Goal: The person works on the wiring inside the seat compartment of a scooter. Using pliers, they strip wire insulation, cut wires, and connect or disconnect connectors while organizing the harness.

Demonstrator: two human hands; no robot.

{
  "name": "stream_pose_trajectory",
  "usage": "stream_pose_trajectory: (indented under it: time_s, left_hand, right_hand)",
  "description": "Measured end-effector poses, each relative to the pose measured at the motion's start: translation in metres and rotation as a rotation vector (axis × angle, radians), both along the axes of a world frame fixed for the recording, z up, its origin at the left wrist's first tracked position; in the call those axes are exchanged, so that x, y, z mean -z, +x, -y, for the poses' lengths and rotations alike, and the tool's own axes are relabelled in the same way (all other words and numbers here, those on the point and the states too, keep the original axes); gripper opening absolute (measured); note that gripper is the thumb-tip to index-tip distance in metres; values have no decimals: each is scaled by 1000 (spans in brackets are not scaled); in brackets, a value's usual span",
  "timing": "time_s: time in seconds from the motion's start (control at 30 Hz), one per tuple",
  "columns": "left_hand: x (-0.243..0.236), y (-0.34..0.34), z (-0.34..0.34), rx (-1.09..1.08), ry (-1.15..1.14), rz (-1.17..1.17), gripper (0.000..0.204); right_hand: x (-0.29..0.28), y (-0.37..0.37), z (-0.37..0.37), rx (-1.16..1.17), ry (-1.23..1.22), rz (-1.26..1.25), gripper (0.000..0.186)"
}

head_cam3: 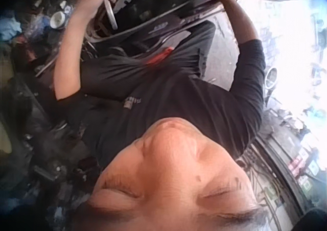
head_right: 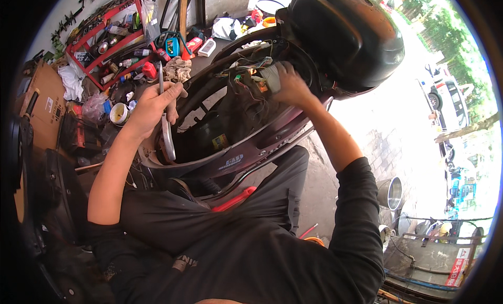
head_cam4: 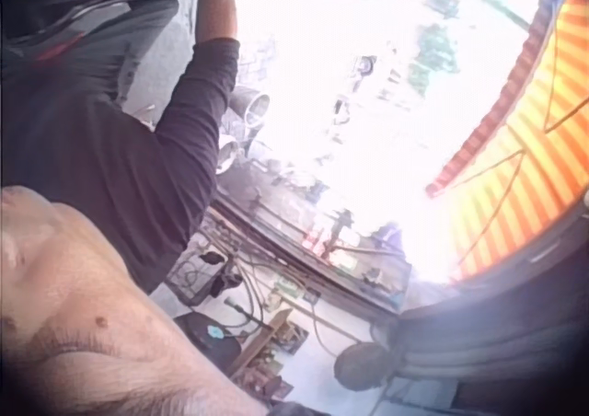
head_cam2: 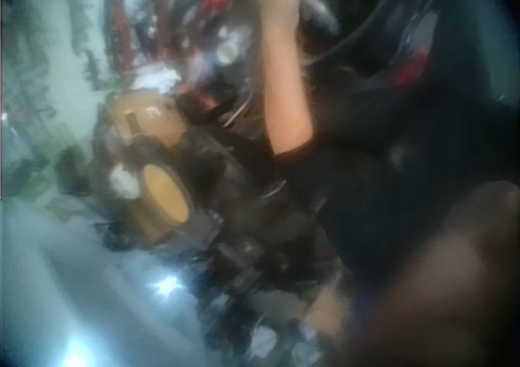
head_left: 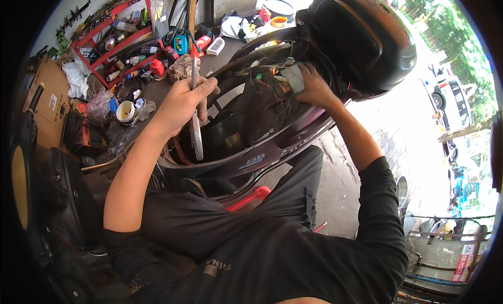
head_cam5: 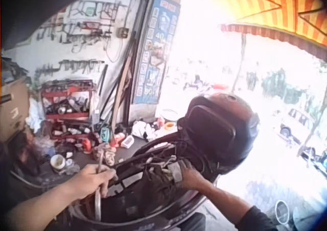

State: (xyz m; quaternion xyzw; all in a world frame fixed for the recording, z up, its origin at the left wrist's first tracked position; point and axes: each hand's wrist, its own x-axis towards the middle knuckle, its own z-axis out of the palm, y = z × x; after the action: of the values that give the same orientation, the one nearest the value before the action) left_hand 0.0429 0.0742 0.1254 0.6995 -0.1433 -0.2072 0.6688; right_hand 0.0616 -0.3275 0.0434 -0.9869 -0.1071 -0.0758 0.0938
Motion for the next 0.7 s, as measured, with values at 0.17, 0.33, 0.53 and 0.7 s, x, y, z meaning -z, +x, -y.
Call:
stream_pose_trajectory:
  time_s: [0.17,0.33,0.53,0.7]
  left_hand:
    - [3,2,2,4,37,-13,35]
    - [8,6,3,-8,48,-24,35]
    - [4,5,6,31,74,-9,35]
    - [6,10,0,12,90,-4,35]
  right_hand:
    - [0,16,35,39,-241,-99,88]
    - [-4,21,7,149,-379,-392,81]
    - [-46,27,-2,96,-214,-123,37]
    - [-57,59,-55,-518,201,230,34]
